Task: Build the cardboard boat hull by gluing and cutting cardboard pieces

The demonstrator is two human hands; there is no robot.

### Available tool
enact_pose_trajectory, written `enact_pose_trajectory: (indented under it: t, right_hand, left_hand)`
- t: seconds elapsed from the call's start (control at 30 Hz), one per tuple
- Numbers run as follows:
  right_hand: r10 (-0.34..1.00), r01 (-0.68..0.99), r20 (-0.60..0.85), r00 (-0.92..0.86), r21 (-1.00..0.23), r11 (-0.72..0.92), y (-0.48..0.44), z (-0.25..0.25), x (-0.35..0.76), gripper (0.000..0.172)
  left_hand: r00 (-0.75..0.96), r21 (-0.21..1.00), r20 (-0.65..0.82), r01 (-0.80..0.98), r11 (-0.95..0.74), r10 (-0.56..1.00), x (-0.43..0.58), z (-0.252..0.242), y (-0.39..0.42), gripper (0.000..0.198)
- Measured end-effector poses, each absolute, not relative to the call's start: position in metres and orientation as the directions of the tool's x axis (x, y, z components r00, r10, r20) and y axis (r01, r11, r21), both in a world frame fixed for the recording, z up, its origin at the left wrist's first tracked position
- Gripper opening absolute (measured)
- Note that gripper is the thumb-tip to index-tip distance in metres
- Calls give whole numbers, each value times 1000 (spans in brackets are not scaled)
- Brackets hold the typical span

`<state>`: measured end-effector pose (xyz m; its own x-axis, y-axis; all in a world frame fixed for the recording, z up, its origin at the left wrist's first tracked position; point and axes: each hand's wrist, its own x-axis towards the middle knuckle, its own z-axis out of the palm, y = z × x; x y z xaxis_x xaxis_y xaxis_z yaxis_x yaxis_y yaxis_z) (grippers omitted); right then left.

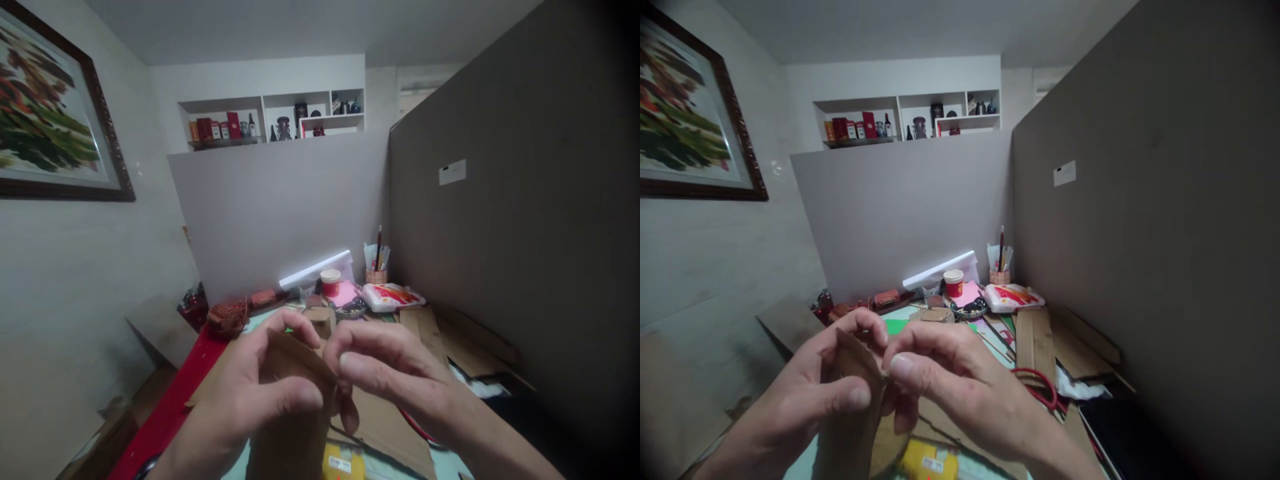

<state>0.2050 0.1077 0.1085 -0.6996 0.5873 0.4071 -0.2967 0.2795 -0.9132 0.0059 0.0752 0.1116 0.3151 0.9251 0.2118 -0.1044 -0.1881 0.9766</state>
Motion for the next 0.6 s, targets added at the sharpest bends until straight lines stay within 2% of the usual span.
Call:
enact_pose_trajectory:
  t: [0.17,0.37,0.5,0.6]
  right_hand:
    - [588,-310,387,-710,-922,232,103,112,203,25]
    - [565,-313,370,-737,-929,200,101,111,203,23]
    - [560,-246,343,-754,-938,244,97,113,205,19]
    - [567,-213,340,-750,-936,279,92,119,203,24]
  left_hand:
    - [373,956,218,-268,-121,902,11,111,73,29]
    - [393,948,237,-295,-122,888,12,110,72,28]
    - [389,952,247,-266,-148,888,11,109,73,32]
    - [368,947,265,-275,-168,891,11,107,75,35]
